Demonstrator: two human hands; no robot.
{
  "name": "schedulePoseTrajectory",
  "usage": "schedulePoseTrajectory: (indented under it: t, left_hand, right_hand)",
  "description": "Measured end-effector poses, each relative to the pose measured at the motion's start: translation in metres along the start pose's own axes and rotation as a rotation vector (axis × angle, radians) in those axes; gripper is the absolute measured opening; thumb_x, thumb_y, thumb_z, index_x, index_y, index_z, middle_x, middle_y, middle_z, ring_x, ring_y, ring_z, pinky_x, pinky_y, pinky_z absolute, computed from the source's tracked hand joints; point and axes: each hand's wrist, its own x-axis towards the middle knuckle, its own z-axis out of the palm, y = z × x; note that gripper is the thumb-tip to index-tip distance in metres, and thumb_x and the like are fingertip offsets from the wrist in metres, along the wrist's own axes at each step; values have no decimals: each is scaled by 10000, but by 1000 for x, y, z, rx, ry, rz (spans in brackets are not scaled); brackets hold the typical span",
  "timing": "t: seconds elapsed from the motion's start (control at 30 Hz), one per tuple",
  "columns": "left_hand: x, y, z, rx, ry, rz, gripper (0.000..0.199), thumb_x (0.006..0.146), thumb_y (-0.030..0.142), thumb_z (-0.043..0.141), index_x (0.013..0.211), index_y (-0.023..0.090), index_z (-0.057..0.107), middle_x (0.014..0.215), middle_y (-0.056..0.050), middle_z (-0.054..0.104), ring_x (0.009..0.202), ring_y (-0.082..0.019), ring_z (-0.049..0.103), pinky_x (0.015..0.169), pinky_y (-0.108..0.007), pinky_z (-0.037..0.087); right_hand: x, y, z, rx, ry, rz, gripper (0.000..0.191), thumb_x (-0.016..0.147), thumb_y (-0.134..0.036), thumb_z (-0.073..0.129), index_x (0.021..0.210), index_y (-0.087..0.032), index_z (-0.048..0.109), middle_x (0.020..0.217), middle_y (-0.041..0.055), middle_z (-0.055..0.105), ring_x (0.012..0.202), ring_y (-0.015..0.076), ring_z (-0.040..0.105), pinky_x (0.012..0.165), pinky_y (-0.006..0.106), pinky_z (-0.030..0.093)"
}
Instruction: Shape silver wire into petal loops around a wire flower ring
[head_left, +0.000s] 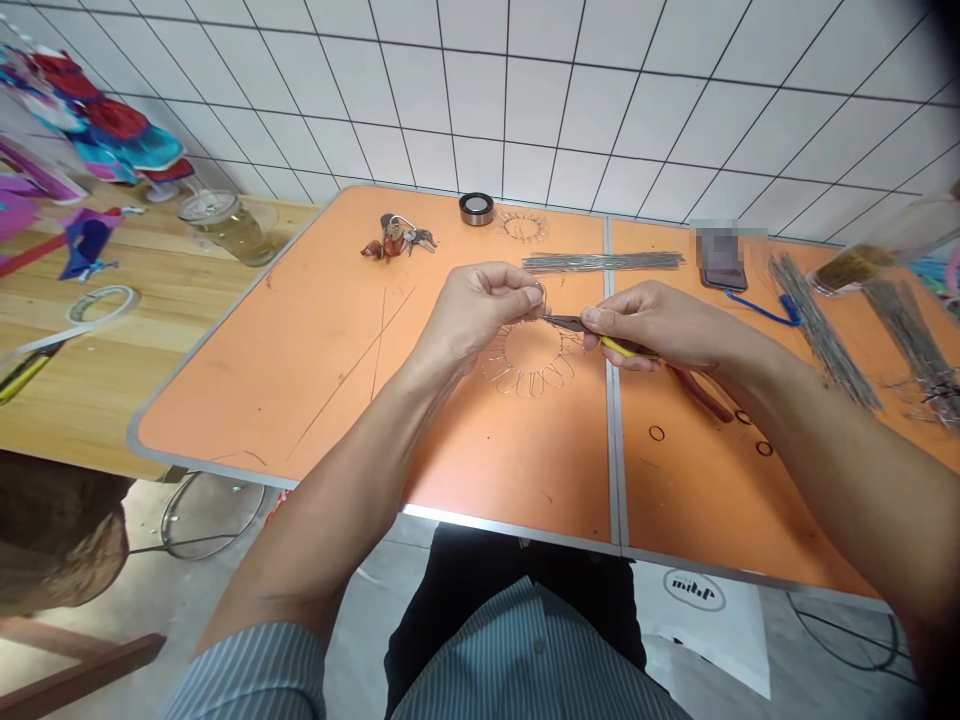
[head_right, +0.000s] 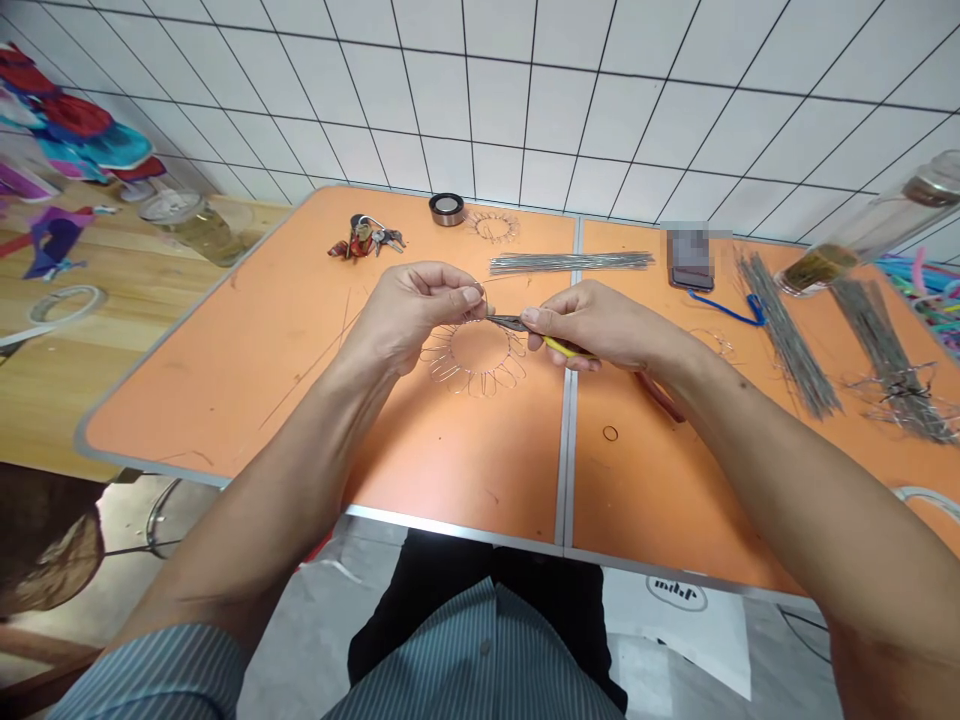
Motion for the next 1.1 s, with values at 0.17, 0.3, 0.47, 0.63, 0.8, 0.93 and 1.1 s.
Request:
schedulePoseTrajectory:
  t: [0.17,0.3,0.47,0.63,0.8,0.93,1.1]
  left_hand:
    - [0,-1,1,9,1,9,128,771,255,877,770,176,776,792,-61,792,764,-169,722,807,-325,595]
    - [0,-2,1,-4,-17,9,114,775,232,871,759,170,777,777,-56,784,753,-162,715,800,-323,588]
    - [0,-1,1,1,-29,-13,142,785,252,892,766,175,773,785,-60,792,756,-167,718,789,-321,580]
    - [1,1,0,-4,-21,-43,176,780,251,920,776,171,763,795,-70,808,724,-161,718,744,-312,559]
    - [2,0,-2,-39,-29,-38,144,810,245,887,786,166,769,805,-78,819,745,-166,735,747,-311,570]
    - [2,0,-2,-44,-30,-42,125,812,236,874,790,168,771,805,-80,817,753,-170,743,739,-307,581]
    - [1,1,-3,-71,-40,-52,140,813,257,880,808,168,773,829,-86,827,744,-162,746,748,-306,590]
  right_hand:
    - [2,8,-1,37,-25,-16,567,1010,-768,645,862,-237,775,592,8,624,488,139,438,524,325,367]
    - [4,11,-2,84,-44,4,501,992,-702,721,810,-236,753,568,-11,609,474,131,420,524,330,338]
    - [4,12,-2,103,-65,-3,506,981,-697,741,770,-237,736,655,13,686,521,145,497,578,344,382]
    - [2,13,-1,47,-57,-43,556,990,-767,695,852,-234,766,747,34,742,621,167,566,666,350,456]
    - [-17,15,-1,1,54,-38,604,1014,-807,625,889,-234,769,774,54,730,692,201,612,658,347,463]
    - [-36,21,2,-103,135,104,603,1012,-816,601,926,-243,766,879,70,773,594,192,602,528,336,393]
    - [-52,42,22,-452,251,129,451,1087,-652,559,1048,-277,808,966,68,810,825,272,728,667,359,481]
